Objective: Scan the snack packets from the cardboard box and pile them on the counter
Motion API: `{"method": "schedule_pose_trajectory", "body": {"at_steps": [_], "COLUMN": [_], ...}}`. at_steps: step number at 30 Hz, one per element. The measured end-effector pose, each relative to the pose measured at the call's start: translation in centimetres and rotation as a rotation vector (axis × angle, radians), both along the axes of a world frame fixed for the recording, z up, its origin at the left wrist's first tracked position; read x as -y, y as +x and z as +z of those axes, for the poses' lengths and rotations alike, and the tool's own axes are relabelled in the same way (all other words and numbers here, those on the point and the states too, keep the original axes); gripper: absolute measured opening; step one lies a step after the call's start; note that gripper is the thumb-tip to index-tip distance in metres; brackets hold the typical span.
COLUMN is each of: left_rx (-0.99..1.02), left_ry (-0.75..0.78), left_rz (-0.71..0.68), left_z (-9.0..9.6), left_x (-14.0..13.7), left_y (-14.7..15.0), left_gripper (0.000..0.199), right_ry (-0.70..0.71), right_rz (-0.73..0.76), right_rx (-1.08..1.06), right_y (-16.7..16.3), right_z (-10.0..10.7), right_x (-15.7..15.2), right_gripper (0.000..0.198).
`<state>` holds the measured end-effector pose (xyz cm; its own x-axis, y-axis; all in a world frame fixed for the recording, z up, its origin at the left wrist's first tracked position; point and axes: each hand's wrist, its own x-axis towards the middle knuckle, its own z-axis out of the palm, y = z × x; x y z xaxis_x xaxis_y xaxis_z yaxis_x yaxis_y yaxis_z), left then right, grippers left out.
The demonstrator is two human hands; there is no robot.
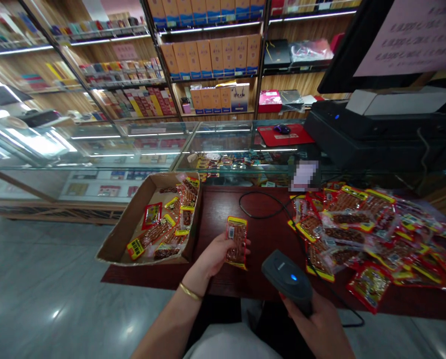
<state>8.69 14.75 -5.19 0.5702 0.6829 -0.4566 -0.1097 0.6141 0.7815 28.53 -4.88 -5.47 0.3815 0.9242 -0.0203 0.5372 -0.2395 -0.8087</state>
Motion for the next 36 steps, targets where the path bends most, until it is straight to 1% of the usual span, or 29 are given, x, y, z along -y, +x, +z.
{"method": "schedule_pose_trajectory", "body": {"at_steps": [4, 6, 8, 12, 15, 18, 21, 26, 28, 30, 33, 36], "left_rx": [-0.078, -0.112, -0.142, -0.187, -0.2, -0.213, -0.229, -0.272, -0.289, -0.296, -0.301, -0.314], "left_ry": [0.08, 0.111, 0.14, 0.217, 0.275, 0.317, 0.35, 0.376, 0.381, 0.389, 0.416, 0.474], "left_rz": [-0.033, -0.059, -0.089, -0.152, -0.205, -0.23, -0.232, -0.24, -0.239, -0.244, -0.258, -0.27], "left_z": [0.0, -0.1, 0.0, 0.3, 0.6, 0.7, 0.7, 0.9, 1.0, 1.0, 0.7, 0.3], "left_x": [-0.1, -0.2, -0.3, -0.1, 0.2, 0.4, 0.4, 0.2, 0.2, 0.3, 0.5, 0.7], "left_y": [-0.2, -0.3, -0.3, -0.4, -0.3, -0.1, -0.1, -0.1, 0.0, 0.1, 0.3, 1.1], "left_gripper": [0.044, 0.042, 0.046, 0.06, 0.061, 0.063, 0.06, 0.038, 0.036, 0.038, 0.047, 0.052], "right_ry": [-0.036, -0.038, -0.028, 0.005, 0.016, 0.014, -0.003, -0.017, -0.029, -0.038, -0.032, -0.017], "right_rz": [0.045, 0.062, 0.075, 0.067, 0.043, 0.046, 0.049, 0.026, 0.018, 0.01, 0.014, -0.006], "right_rx": [0.033, 0.036, 0.041, 0.037, 0.035, 0.037, 0.038, 0.044, 0.047, 0.052, 0.056, 0.045], "right_y": [0.3, 0.3, 0.2, -0.2, -0.4, -0.4, -0.3, 0.0, 0.1, 0.2, 0.2, 0.3], "right_z": [-0.2, -0.2, 0.0, 0.6, 0.8, 1.0, 1.3, 1.4, 1.4, 1.4, 1.4, 1.4], "right_x": [-0.2, -0.3, -0.5, -0.8, -1.2, -1.3, -0.9, 0.3, 0.7, 0.9, 0.8, 1.0], "right_gripper": [0.032, 0.032, 0.033, 0.035, 0.035, 0.036, 0.036, 0.035, 0.035, 0.034, 0.035, 0.036]}}
